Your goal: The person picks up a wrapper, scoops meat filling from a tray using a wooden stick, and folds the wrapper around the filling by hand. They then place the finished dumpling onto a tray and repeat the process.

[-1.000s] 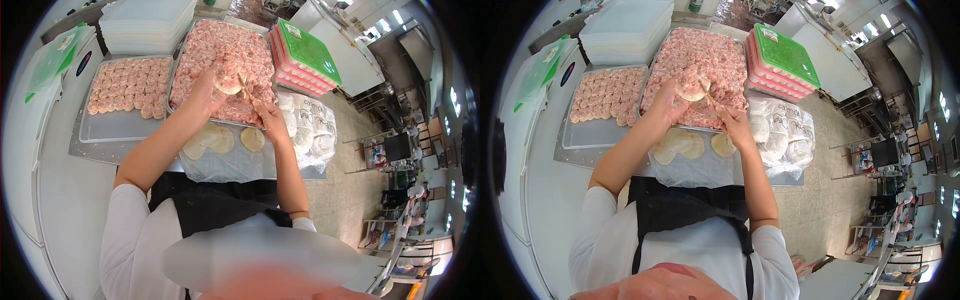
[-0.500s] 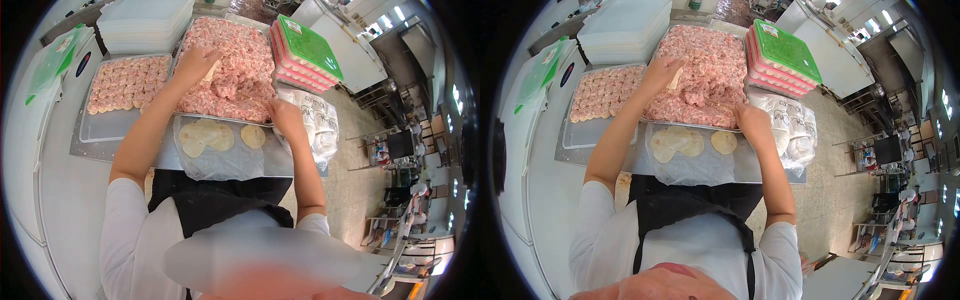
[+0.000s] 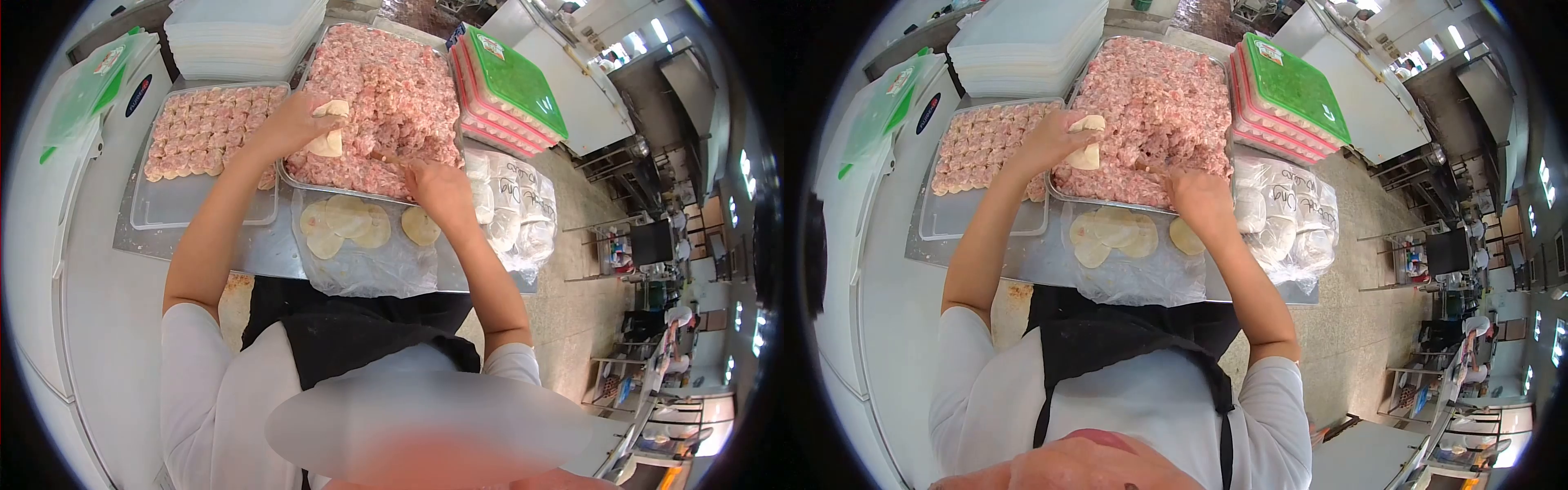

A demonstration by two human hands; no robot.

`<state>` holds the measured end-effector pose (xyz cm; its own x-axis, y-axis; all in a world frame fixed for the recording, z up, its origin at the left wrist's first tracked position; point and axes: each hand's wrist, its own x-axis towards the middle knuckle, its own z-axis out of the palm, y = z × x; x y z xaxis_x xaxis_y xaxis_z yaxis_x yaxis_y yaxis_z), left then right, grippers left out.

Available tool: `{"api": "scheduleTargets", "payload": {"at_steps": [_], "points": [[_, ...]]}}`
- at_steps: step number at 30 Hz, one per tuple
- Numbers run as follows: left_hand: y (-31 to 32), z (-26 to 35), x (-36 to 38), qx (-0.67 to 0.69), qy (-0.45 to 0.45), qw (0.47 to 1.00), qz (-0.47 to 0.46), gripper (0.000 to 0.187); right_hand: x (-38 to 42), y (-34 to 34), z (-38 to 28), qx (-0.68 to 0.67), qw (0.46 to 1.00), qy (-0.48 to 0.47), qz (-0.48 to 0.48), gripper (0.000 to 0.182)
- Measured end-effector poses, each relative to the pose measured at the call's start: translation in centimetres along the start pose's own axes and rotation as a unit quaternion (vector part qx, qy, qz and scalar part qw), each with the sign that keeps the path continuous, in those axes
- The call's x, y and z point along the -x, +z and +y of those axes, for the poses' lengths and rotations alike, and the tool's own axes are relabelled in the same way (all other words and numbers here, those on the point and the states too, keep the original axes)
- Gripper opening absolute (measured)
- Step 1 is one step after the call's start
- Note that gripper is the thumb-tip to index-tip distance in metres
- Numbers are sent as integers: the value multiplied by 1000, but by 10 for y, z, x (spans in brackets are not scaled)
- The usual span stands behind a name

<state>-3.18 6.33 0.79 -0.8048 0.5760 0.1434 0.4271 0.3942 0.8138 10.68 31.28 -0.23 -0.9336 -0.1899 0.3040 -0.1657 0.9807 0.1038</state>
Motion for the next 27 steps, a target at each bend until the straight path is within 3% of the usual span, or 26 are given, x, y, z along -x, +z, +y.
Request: {"api": "scheduleTargets", "payload": {"at_steps": [2,4,6,8,10,11,13,14,16,20,22,25,27], "points": [[1,-1,-1,-26,0,999,30,39,6,0,-2,-27,999,19,-11,23],[-4,14,2,31,-76,996,-18,38,9,2,1,-56,998,37,-22,24],[-2,1,0,60,-45,997,-28,40,12,5,15,-208,972,96,-58,28],[0,-2,1,89,-13,995,-39,42,13,16,31,-269,952,125,-81,29],[1,5,5,284,-72,946,-137,45,12,12,33,-330,926,152,-103,30],[0,10,7,282,-73,947,-136,45,13,8,34,-358,917,148,-96,31],[-1,23,11,384,-180,902,-83,40,14,12,39,-387,907,142,-88,31],[0,17,10,383,-180,902,-82,40,15,24,49,-407,896,152,-89,32],[0,5,6,335,-19,931,-146,39,14,23,53,-427,885,162,-89,34],[0,10,10,253,-6,956,-145,35,17,8,57,-447,858,223,-120,35],[4,19,9,148,-55,983,-93,29,18,8,59,-466,843,242,-117,35],[13,30,11,146,-14,988,-41,31,21,11,62,-490,823,275,-87,36],[17,23,3,108,-41,993,-37,30,23,12,58,-522,808,274,-12,36]]}}
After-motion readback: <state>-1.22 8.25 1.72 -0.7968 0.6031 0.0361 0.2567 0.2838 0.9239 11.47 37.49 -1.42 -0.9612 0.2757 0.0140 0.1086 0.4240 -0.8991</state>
